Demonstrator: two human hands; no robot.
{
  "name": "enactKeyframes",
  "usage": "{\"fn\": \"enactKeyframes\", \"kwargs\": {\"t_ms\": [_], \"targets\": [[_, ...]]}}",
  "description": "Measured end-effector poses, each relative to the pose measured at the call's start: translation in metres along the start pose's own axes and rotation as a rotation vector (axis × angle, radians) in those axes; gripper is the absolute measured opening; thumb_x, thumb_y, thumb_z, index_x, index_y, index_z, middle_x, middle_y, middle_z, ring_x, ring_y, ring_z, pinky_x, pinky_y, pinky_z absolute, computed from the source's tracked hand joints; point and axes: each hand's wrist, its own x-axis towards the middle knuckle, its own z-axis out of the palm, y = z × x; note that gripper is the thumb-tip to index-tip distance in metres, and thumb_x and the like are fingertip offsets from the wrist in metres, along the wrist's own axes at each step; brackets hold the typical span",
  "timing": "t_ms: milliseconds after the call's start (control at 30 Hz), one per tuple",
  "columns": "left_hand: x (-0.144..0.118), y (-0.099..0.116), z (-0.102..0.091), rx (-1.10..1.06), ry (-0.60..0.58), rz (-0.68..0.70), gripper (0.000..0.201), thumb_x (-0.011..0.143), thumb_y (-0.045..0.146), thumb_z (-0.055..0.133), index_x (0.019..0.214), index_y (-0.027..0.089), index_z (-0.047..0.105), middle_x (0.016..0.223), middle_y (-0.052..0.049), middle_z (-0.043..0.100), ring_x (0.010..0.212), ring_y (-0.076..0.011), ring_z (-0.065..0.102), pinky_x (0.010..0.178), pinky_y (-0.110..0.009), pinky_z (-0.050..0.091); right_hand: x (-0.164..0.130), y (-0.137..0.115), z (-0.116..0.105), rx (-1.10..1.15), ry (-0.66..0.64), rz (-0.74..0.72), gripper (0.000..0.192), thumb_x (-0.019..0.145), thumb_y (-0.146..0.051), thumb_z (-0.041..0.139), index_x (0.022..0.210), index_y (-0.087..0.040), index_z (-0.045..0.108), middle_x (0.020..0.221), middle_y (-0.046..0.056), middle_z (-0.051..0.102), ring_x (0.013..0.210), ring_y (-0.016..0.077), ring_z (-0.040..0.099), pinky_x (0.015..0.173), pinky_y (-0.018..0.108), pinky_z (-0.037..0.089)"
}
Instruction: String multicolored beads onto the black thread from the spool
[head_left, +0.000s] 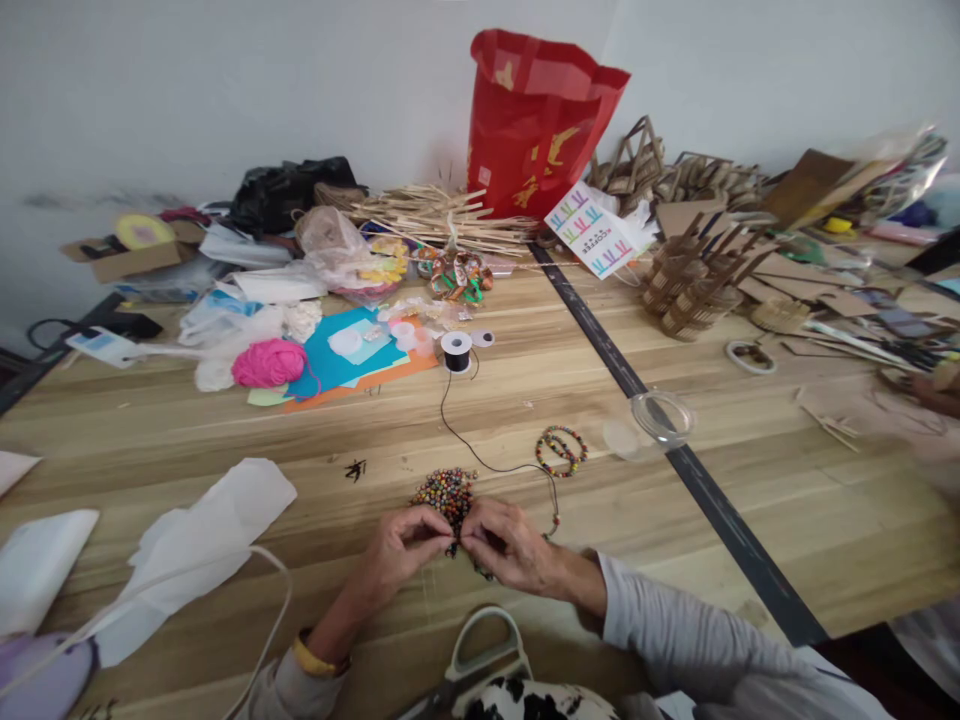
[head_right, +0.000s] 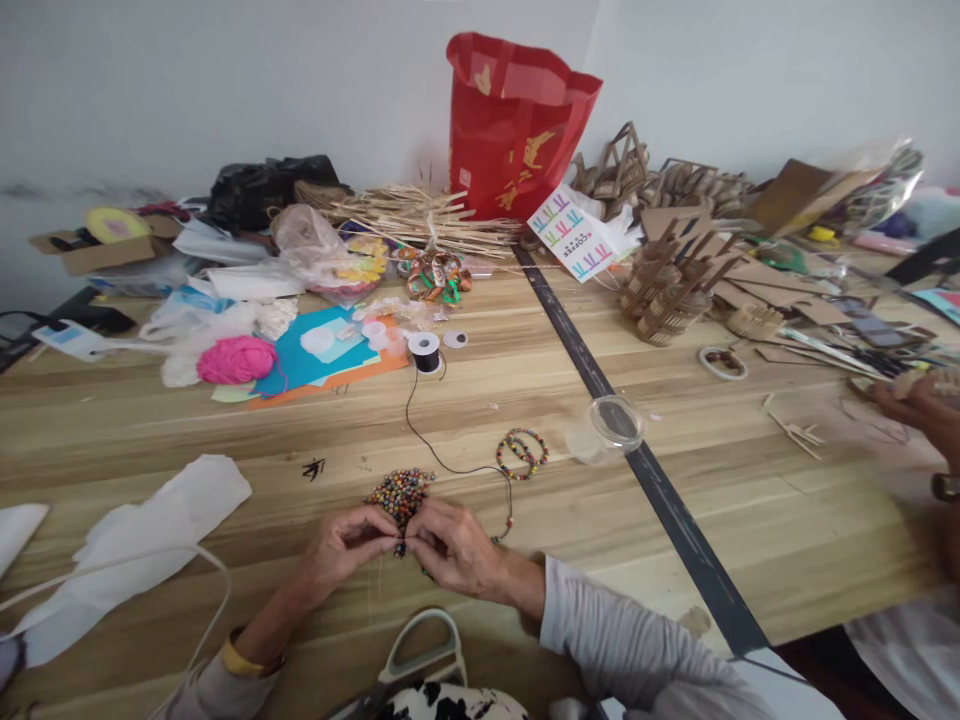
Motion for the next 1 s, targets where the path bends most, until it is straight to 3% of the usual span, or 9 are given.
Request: {"fn": "enactKeyframes", "kwargs": {"t_ms": [500,1000], "targets": [[0.0011,-0.0022,0.003,0.041,-0.05,-0.015,0.01,0.068,0.021,0.07,0.069,0.011,0.068,0.066,-0.005,0.068,0.063,-0.015,0.062,0.062,-0.023,0.048,-0.0022,0.0035,0.0007,-0.012,-0.013,-0.011,0.009,0.089,-0.019,0.047,0.084,-0.016,0.054,0.071,0.003,0.053,0.064,0.012,0.049,0.058,0.022,0.038],[-0.0004,-0.0003,-0.0006,0.015,0.004,-0.031,0.013,0.066,0.024,0.073,0.067,0.012,0.067,0.068,-0.006,0.068,0.064,-0.015,0.062,0.064,-0.024,0.049,-0.0004,0.0006,0.0008,-0.029,-0.007,0.003,0.013,0.09,-0.021,0.047,0.08,-0.016,0.053,0.068,0.002,0.051,0.062,0.0117,0.047,0.057,0.022,0.038]]}}
